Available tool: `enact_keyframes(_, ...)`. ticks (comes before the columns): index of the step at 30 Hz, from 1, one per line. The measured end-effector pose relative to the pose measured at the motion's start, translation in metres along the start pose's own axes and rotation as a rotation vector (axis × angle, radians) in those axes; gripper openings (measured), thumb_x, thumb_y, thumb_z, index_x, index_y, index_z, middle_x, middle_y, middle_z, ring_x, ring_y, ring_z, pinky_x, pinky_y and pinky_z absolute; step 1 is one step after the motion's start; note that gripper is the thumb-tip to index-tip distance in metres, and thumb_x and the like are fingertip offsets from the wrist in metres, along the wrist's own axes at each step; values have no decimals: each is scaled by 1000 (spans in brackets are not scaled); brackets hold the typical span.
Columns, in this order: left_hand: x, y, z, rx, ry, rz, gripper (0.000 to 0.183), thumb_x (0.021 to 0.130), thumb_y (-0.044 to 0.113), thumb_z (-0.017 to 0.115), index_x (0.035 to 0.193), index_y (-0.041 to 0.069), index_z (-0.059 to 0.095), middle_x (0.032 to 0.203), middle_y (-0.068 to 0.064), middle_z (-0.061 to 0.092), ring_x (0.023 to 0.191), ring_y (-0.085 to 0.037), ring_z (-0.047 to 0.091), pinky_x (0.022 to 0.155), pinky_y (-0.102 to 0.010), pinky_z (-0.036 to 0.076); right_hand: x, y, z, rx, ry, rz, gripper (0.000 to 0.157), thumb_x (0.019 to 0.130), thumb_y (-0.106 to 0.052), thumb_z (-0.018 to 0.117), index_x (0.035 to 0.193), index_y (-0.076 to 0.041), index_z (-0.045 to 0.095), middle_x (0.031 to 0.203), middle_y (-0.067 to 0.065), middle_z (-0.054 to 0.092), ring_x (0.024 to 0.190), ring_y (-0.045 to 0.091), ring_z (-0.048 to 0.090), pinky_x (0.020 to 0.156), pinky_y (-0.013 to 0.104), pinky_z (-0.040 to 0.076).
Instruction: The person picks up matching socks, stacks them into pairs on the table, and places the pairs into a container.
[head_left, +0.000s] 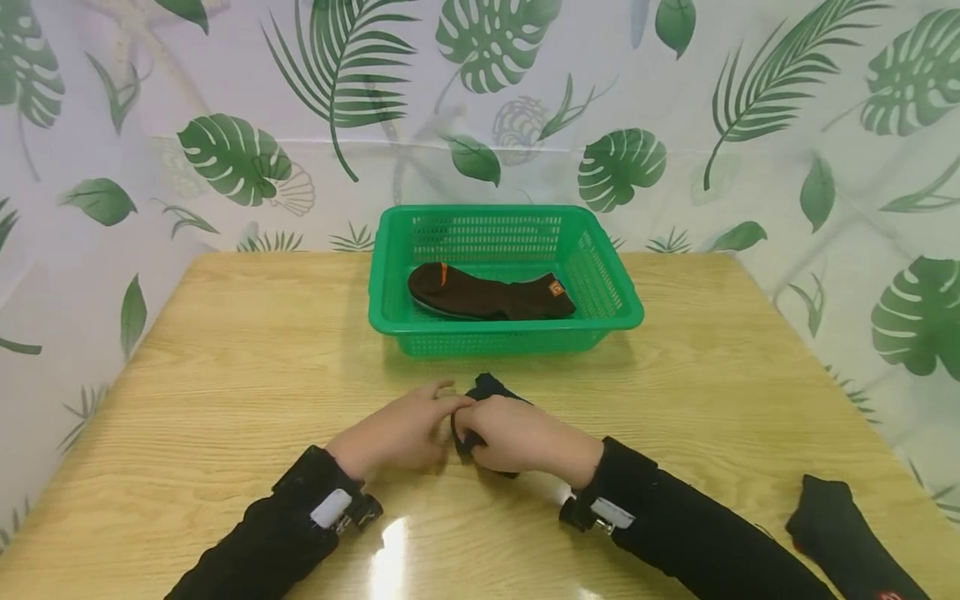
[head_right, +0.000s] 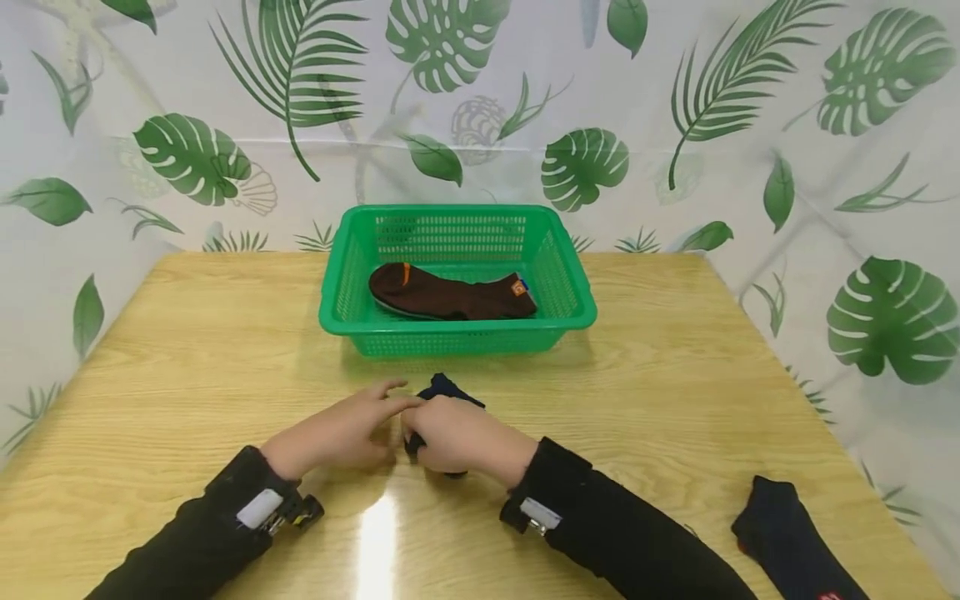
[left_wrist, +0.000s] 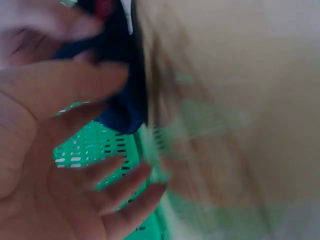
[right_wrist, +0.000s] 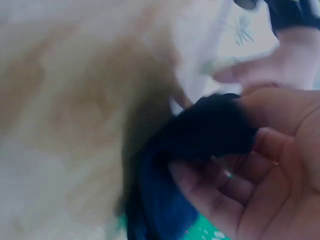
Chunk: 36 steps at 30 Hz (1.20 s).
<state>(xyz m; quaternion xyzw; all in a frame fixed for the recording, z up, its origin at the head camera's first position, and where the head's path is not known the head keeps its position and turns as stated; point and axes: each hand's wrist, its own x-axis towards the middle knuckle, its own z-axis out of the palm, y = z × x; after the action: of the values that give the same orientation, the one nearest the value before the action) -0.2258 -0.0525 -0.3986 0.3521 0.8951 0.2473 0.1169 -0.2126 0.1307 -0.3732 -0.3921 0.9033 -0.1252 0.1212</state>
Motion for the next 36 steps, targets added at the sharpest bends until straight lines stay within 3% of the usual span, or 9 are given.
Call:
enact_keyframes(4,4,-2,1,-69,30,-38,68,69,24,79,133,18,54,149,-28,30,132,-45,32,104,-56,36,-7,7,-22,179,117,-32,9,81,-8,59,89,-13,59,76,-1,58,63,11,46,60,26,41)
enact_keyframes(10,6,-11,-4,-353,102,35,39,81,15,70,119,12,61,124,-11,62,116,-24,55,99,-43,45,-27,13,-59,687,273,-23,7,87,-4,59,93,-5,56,76,2,56,66,13,50,60,27,43)
enact_keyframes(13,1,-16,-10,-536,101,2,25,87,9,62,111,4,57,105,-13,68,98,-20,62,84,-38,50,-38,25,-64,969,329,65,8,89,-2,57,96,-4,52,70,-3,50,60,10,47,56,24,42)
enact_keyframes(16,-4,-19,-16,-604,128,-87,23,91,10,58,112,2,52,94,-16,65,82,-20,59,71,-34,48,-42,45,-58,1079,355,223,9,91,-3,54,98,-3,50,71,-4,50,62,8,52,58,22,48)
enact_keyframes(19,-6,-23,-18,-526,186,-194,30,92,12,57,119,2,50,97,-18,64,83,-24,60,71,-36,50,-40,64,-43,918,291,388,18,93,-9,54,108,0,51,89,8,59,81,18,63,71,33,57)
enact_keyframes(24,-11,-12,-13,-160,208,-190,46,88,16,62,127,-3,49,125,-23,58,112,-37,56,93,-48,48,-38,67,-22,278,147,426,52,91,-22,59,133,4,44,130,26,54,115,38,55,93,50,49)
enact_keyframes(28,-25,10,-8,111,8,-99,63,89,30,62,135,-7,43,141,-28,43,130,-42,38,107,-51,36,-37,49,-14,17,28,255,65,90,-30,61,141,3,36,144,24,43,129,36,43,103,51,41)
enact_keyframes(32,-38,20,-1,195,-277,-87,82,88,51,56,144,-3,30,153,-29,21,139,-46,16,112,-54,26,-37,35,-6,-47,-238,126,74,94,-42,52,147,1,23,156,21,20,141,33,21,113,48,28)
enact_keyframes(36,-46,11,-1,206,-401,-69,91,84,60,54,149,5,21,157,-24,9,143,-40,3,114,-54,19,-39,31,-2,-125,-397,133,87,90,-56,48,148,2,16,158,22,6,144,34,6,117,48,17)
